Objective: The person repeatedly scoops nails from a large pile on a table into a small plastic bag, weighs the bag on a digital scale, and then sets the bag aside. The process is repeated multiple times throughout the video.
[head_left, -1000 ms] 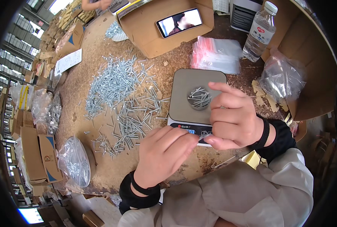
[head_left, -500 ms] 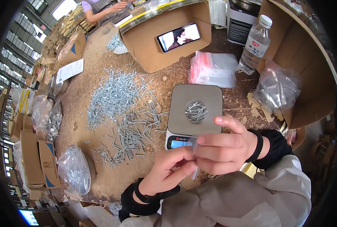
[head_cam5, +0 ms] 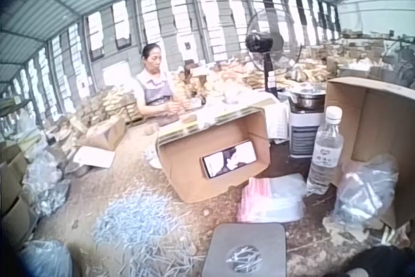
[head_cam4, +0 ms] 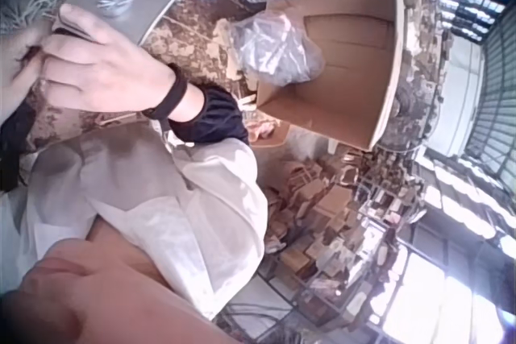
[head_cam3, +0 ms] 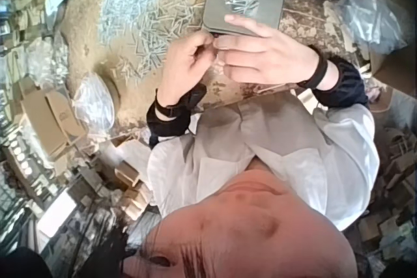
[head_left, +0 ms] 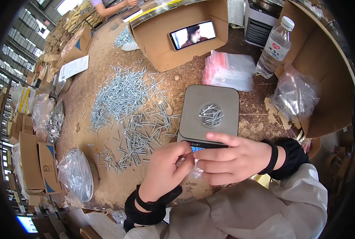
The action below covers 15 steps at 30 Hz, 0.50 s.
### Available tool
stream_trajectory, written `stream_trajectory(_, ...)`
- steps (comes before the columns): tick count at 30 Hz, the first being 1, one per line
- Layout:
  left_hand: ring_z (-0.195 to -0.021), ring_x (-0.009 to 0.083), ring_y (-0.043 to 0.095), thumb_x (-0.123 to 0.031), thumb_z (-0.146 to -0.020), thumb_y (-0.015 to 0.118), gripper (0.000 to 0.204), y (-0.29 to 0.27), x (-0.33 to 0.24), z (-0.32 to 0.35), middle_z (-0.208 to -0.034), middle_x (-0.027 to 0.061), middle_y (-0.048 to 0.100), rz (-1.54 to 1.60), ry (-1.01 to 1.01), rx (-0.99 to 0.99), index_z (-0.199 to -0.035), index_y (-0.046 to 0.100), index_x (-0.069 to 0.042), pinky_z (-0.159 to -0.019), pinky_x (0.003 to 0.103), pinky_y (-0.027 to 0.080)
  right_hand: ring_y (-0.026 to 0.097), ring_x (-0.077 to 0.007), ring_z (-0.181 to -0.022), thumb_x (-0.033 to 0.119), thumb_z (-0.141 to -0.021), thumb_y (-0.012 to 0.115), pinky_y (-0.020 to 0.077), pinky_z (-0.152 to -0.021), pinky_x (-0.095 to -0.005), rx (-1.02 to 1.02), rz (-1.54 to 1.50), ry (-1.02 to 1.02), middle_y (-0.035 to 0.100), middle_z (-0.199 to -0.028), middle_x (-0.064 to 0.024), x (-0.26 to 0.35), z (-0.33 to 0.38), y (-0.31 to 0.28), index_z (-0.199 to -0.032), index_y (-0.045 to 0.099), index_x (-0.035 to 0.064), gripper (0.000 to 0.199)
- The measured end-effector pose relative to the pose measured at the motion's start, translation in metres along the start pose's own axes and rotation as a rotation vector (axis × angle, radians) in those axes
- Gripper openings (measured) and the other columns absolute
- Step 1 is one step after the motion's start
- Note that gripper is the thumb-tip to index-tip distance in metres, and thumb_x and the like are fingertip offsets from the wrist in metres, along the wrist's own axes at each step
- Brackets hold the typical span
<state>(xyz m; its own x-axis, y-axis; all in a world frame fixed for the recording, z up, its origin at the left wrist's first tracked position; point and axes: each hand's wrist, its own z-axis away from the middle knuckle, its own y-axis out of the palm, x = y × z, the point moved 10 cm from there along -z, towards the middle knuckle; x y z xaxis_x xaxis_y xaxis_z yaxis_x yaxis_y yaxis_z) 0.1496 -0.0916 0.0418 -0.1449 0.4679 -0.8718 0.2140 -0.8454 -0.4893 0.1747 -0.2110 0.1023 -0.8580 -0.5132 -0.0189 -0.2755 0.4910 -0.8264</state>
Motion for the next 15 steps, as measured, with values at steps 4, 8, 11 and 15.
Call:
stream_trajectory(4, -0.106, 0.0203, 0.060, -0.010, -0.088, 0.063, 0.038, 0.013, -0.004, -0.001, -0.120, 0.0108, 0.059, 0.743, 0.003, 0.027, -0.123, 0.052, -0.002, -0.091, 0.034, 0.047, 0.057, -0.0237, -0.121, 0.016, -0.086, 0.064, 0.0279, -0.116, -0.0564, -0.069, -0.142, 0.044, 0.068, -0.112, -0.0021, -0.006, 0.001, -0.006, -0.086, 0.062, 0.0162, 0.002)
stream_trajectory(8, -0.121, 0.0186, 0.054, -0.006, -0.083, 0.074, 0.066, 0.036, -0.023, 0.010, -0.132, 0.0091, 0.052, 0.616, 0.092, 0.295, -0.140, 0.041, -0.001, -0.101, 0.034, 0.042, 0.056, -0.0273, -0.124, 0.016, -0.086, 0.065, 0.0258, -0.117, -0.0577, -0.062, -0.286, 0.067, 0.069, -0.112, -0.0028, -0.016, 0.002, 0.003, -0.090, 0.065, 0.0155, 0.004)
stream_trajectory(11, -0.102, 0.0125, 0.057, -0.001, -0.079, 0.077, 0.056, 0.024, -0.009, 0.004, -0.110, 0.0029, 0.058, 0.664, 0.043, 0.145, -0.128, 0.050, -0.004, -0.089, 0.029, 0.046, 0.054, -0.0321, -0.124, 0.027, -0.088, 0.069, 0.0273, -0.114, -0.0569, -0.132, -0.396, 0.231, 0.065, -0.123, -0.0078, -0.041, 0.007, -0.003, -0.101, 0.066, 0.0138, 0.019)
stream_trajectory(15, -0.091, 0.0096, 0.056, 0.003, -0.078, 0.075, 0.051, -0.003, -0.004, 0.000, -0.095, 0.0012, 0.057, 0.772, 0.119, -0.079, -0.122, 0.051, -0.006, -0.082, 0.027, 0.045, 0.044, -0.0384, -0.129, 0.024, -0.079, 0.075, 0.0324, -0.110, -0.0517, -0.202, -0.377, 0.483, 0.049, -0.139, -0.0166, -0.092, 0.021, -0.010, -0.133, 0.052, 0.0089, 0.060)
